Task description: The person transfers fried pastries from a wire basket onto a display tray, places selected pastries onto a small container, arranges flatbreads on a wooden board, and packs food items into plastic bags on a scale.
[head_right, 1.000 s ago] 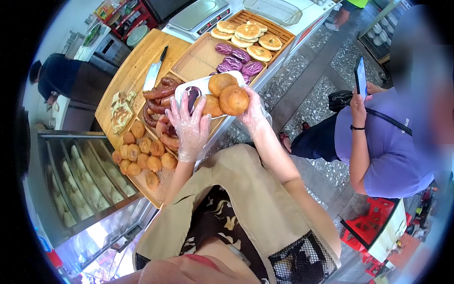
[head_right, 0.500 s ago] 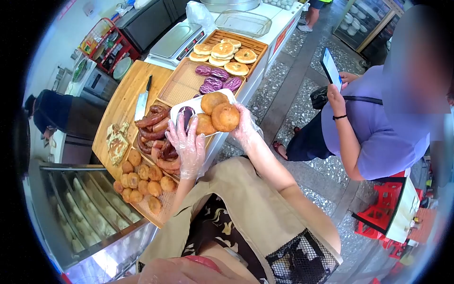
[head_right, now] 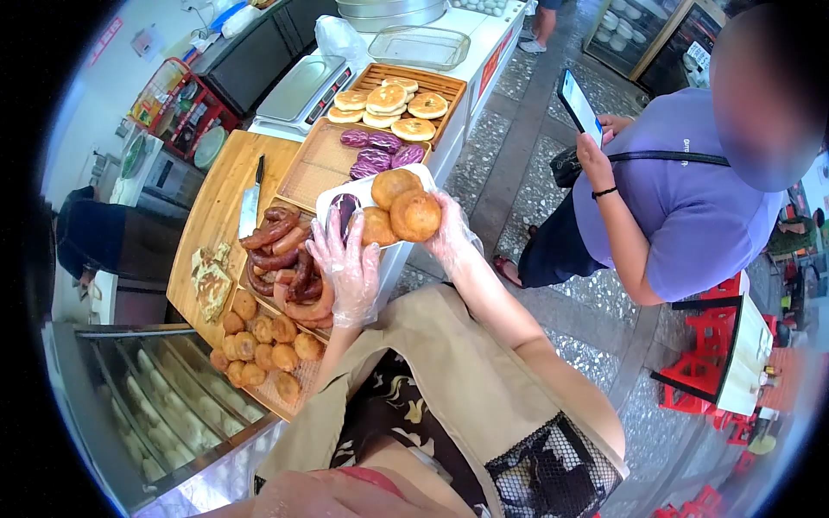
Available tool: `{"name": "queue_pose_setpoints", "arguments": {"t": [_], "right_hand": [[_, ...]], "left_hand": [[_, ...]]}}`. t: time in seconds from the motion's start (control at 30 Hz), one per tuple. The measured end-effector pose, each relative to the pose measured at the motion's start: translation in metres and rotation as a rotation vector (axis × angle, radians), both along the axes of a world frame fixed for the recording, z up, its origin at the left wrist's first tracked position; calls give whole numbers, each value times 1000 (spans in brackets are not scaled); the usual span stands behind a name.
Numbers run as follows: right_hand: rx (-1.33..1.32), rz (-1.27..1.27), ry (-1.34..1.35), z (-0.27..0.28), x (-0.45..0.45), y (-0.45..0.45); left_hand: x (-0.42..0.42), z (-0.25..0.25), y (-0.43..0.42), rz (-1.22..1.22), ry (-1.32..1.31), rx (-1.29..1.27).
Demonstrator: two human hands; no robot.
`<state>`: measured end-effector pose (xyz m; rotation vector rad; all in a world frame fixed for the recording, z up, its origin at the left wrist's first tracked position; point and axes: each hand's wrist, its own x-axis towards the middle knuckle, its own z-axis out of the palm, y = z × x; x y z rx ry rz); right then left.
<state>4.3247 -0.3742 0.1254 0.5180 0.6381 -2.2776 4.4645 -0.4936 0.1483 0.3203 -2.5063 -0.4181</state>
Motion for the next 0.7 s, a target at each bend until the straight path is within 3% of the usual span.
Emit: {"name": "queue_pose_setpoints", "arguments": {"t": [0.53,0.7], "right_hand": [[-2,-20,5,-4,-4,2],[-17,-66,-12,-4,-5,5]], "left_hand": [[-3,0,-3,59,14,-22],[0,-2,-23,181,48,-4]]}}
